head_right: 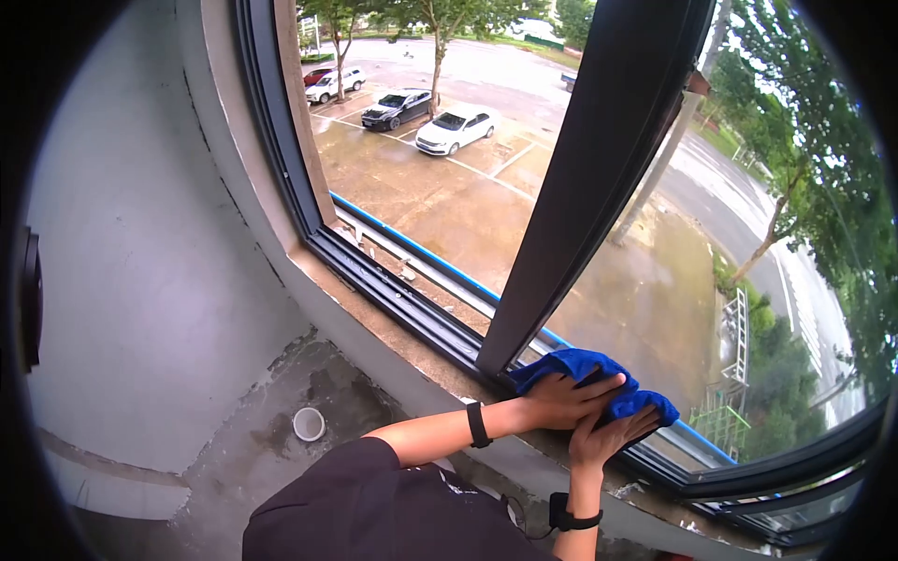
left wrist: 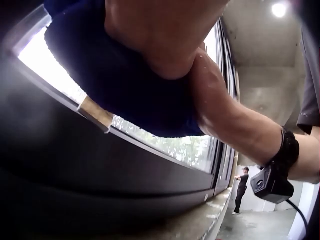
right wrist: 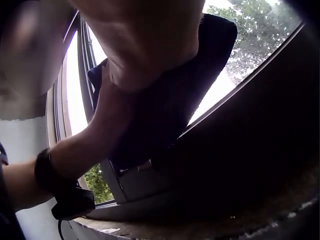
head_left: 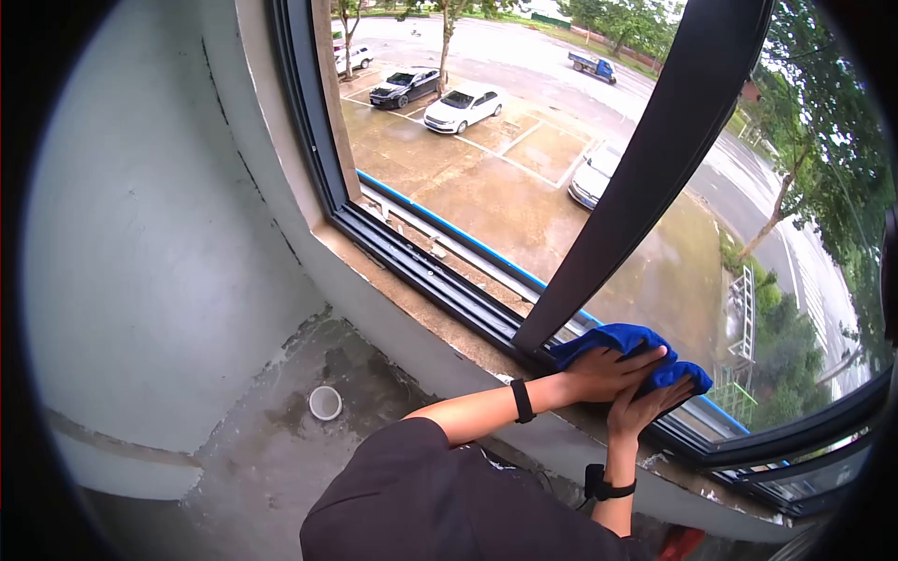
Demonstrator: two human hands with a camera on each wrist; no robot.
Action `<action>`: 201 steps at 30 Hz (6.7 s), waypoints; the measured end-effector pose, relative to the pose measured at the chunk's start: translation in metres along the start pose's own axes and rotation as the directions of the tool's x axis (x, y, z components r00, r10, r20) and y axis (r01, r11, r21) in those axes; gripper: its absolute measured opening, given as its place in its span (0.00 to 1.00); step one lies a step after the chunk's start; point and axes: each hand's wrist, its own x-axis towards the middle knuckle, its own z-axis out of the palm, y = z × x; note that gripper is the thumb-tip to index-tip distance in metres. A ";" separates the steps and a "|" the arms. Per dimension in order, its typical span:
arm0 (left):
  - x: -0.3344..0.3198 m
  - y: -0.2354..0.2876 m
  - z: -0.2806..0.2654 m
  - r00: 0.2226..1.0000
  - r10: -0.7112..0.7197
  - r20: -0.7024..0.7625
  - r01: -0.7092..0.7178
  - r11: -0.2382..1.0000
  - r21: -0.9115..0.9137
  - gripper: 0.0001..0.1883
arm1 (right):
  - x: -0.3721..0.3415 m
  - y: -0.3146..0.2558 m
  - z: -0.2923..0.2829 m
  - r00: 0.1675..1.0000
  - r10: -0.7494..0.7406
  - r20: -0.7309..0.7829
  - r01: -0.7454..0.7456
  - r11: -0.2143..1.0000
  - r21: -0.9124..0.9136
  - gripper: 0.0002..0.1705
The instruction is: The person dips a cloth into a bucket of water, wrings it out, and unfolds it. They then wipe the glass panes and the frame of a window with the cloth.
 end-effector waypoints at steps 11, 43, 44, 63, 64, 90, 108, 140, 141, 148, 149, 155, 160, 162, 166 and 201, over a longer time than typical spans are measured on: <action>0.104 0.019 -0.026 0.980 -0.081 -0.182 0.108 0.983 0.148 0.25 | 0.108 0.006 -0.045 0.989 -0.025 -0.146 0.036 0.997 0.072 0.43; 0.017 -0.012 -0.023 0.939 -0.312 -0.144 0.319 0.947 0.028 0.33 | 0.041 0.010 -0.016 1.000 0.002 -0.008 -0.003 0.987 -0.162 0.45; 0.042 -0.013 -0.031 0.935 -0.297 -0.195 0.308 0.951 0.027 0.33 | 0.077 -0.002 -0.029 0.998 -0.004 -0.065 -0.004 0.992 -0.128 0.45; -0.014 0.005 -0.003 0.927 -0.353 -0.126 0.368 0.919 0.138 0.33 | 0.018 0.016 -0.027 0.999 -0.005 0.036 0.001 0.993 0.118 0.44; 0.006 0.002 -0.005 0.929 -0.329 -0.168 0.352 0.927 0.132 0.36 | 0.047 0.015 -0.034 0.999 -0.035 -0.012 0.036 0.994 0.100 0.45; 0.078 -0.011 -0.032 0.936 -0.235 -0.262 0.278 0.950 0.142 0.33 | 0.126 0.001 -0.046 0.962 -0.114 -0.247 0.104 0.993 -0.051 0.30; 0.032 0.041 0.034 0.982 -0.016 -0.190 0.029 0.997 0.067 0.16 | 0.031 0.047 -0.008 0.923 0.041 -0.383 -0.065 0.997 -0.050 0.32; 0.118 -0.008 -0.048 0.967 -0.104 -0.231 0.142 0.977 0.157 0.29 | 0.135 0.019 -0.044 0.956 0.028 -0.293 -0.063 0.992 -0.111 0.34; 0.115 -0.011 -0.042 0.961 -0.045 -0.272 0.102 0.975 0.198 0.28 | 0.125 0.021 -0.040 0.962 0.027 -0.271 -0.064 0.989 -0.130 0.34; -0.059 -0.020 0.023 0.998 -0.063 -0.019 0.066 0.920 0.386 0.27 | -0.033 0.038 0.004 0.998 -0.040 0.049 0.051 0.968 -0.244 0.28; -0.061 -0.024 0.020 0.999 -0.038 -0.022 0.044 0.924 0.380 0.27 | -0.039 0.036 0.001 0.996 -0.065 0.065 0.078 0.974 -0.215 0.27; 0.027 -0.025 -0.021 0.992 -0.113 -0.054 0.124 0.936 0.330 0.23 | 0.052 0.037 -0.024 0.984 -0.166 -0.057 0.154 0.972 -0.175 0.31; 0.123 -0.008 -0.052 0.951 -0.115 -0.288 0.196 0.944 0.267 0.23 | 0.130 0.012 -0.043 0.966 -0.033 -0.257 0.013 0.997 -0.081 0.40; 0.104 -0.011 -0.037 0.947 -0.155 -0.281 0.229 0.940 0.253 0.22 | 0.112 0.016 -0.033 0.970 -0.048 -0.237 0.024 0.994 -0.104 0.41; 0.018 -0.015 0.008 0.982 -0.087 -0.166 0.145 0.916 0.374 0.20 | 0.016 0.027 0.008 0.981 -0.070 -0.181 0.041 0.986 -0.159 0.32; 0.070 -0.028 -0.039 0.905 -0.082 -0.417 0.109 0.993 0.042 0.17 | 0.083 -0.023 0.002 0.946 -0.096 -0.308 0.097 0.995 -0.014 0.26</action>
